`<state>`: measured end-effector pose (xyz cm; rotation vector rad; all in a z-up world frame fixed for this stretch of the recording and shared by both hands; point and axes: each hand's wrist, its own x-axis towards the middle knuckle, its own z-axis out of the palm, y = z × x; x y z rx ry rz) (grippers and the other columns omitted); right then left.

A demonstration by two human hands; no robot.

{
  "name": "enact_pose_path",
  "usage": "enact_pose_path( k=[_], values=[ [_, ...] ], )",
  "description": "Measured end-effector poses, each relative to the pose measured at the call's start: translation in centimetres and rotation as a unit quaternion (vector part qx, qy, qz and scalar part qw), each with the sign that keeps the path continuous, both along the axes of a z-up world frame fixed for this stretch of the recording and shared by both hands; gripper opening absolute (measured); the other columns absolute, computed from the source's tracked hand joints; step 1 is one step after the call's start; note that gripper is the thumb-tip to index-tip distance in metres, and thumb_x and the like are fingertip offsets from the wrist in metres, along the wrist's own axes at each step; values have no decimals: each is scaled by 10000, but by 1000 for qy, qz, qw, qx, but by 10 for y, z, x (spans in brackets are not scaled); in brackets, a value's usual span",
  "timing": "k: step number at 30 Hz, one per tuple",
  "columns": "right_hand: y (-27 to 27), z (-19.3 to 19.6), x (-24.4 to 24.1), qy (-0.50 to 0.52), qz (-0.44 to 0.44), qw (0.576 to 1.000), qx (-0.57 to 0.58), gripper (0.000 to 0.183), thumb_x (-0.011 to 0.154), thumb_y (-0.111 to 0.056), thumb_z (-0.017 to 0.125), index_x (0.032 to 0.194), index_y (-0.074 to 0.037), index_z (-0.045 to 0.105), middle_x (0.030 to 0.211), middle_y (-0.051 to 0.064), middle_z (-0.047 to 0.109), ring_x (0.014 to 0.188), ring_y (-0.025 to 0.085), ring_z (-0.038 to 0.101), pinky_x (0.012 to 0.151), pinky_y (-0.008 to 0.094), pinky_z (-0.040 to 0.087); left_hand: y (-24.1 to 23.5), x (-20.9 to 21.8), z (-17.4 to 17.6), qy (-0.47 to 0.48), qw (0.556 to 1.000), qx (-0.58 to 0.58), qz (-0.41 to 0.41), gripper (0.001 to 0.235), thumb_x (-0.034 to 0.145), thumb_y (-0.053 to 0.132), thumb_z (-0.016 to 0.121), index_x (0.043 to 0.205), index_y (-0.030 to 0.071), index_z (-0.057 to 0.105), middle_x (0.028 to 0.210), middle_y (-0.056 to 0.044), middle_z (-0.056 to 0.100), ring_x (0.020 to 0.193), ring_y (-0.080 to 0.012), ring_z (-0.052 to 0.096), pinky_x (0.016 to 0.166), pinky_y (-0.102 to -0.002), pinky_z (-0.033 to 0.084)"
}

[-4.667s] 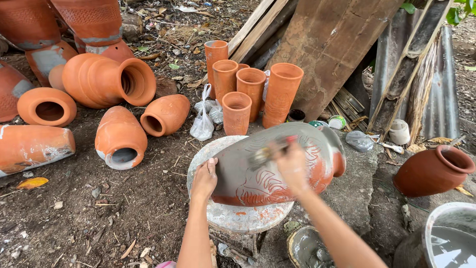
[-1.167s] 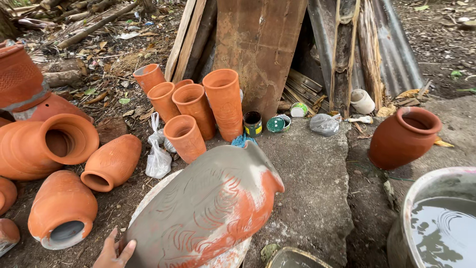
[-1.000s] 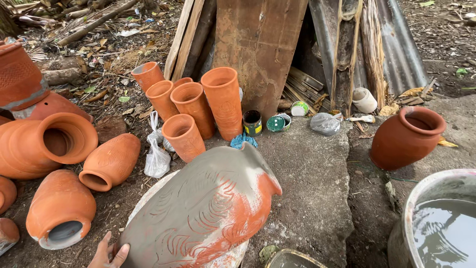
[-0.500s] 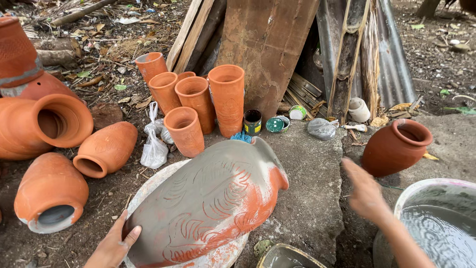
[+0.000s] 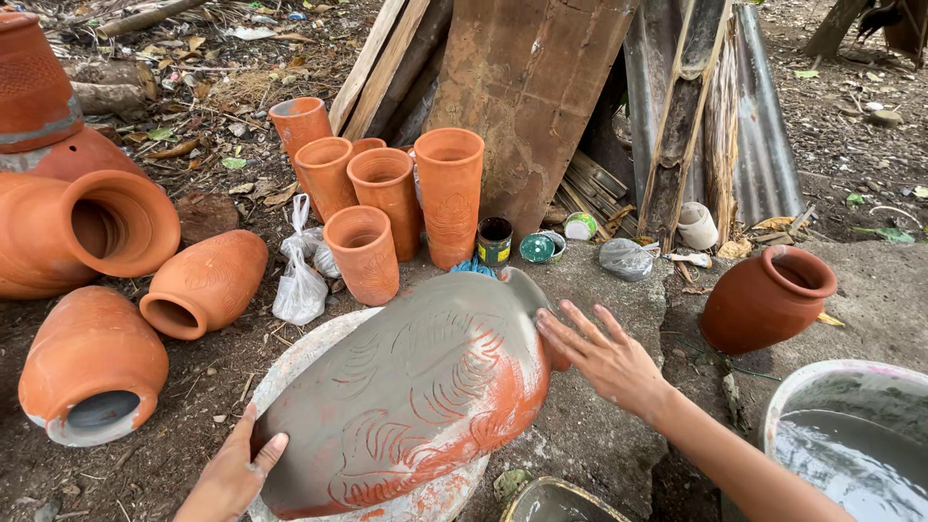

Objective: The person applies a grey slip or clay mixture onto a red clay pot by hand and using a brush, then uses their fingers to smooth the surface and carve decorative patterns into the wet clay.

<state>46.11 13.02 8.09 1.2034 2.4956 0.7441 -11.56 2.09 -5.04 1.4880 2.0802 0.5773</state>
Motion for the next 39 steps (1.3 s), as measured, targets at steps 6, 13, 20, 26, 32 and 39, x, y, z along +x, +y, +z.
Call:
enact_pose_path(
  k=[6,13,20,26,32,39],
  values=[
    [33,46,-41,130,4,991,9,864,821,-79,651,1583,-177,258,1699,-1,124,1568,255,77,1216,600,102,0,3,0,12,999,-28,18,967,908,561,600,1630,101,151,1630,-202,333,1521,-321,334,1223,-382,287],
    [79,61,-79,80,-37,994,-72,614,902,-117,646,1473,-250,467,1656,-30,272,1555,274,132,1193,665,131,-2,7,8,8,999,-31,20,943,920,556,580,1629,100,156,1628,-208,327,1529,-325,311,1225,-389,278],
    [32,32,-52,90,-18,996,2,831,852,-273,663,1597,-186,305,1687,1,201,1555,257,96,1195,654,109,-3,13,14,7,999,-27,26,924,928,529,581,1628,90,167,1624,-214,338,1524,-327,327,1223,-392,289],
    [-34,-15,-17,-22,-51,998,32,887,877,-81,562,1619,-156,83,1745,58,3,1543,253,3,1152,690,19,0,12,15,39,999,-35,3,901,943,532,566,1624,93,171,1625,-208,332,1520,-330,333,1221,-396,291],
    [-29,1,-12,-53,-51,997,22,930,852,-48,566,1629,-167,69,1726,61,-8,1553,279,-1,1157,661,86,-1,13,10,16,1000,-12,5,879,943,515,570,1612,70,214,1619,-214,350,1517,-336,349,1222,-400,298],
    [67,50,-57,-14,52,997,62,653,956,-240,525,1577,-190,331,1646,-34,311,1519,228,236,1163,585,243,-3,25,13,17,1000,-16,16,870,945,526,572,1609,103,202,1643,-178,307,1535,-344,284,1217,-404,282]
  ],
)
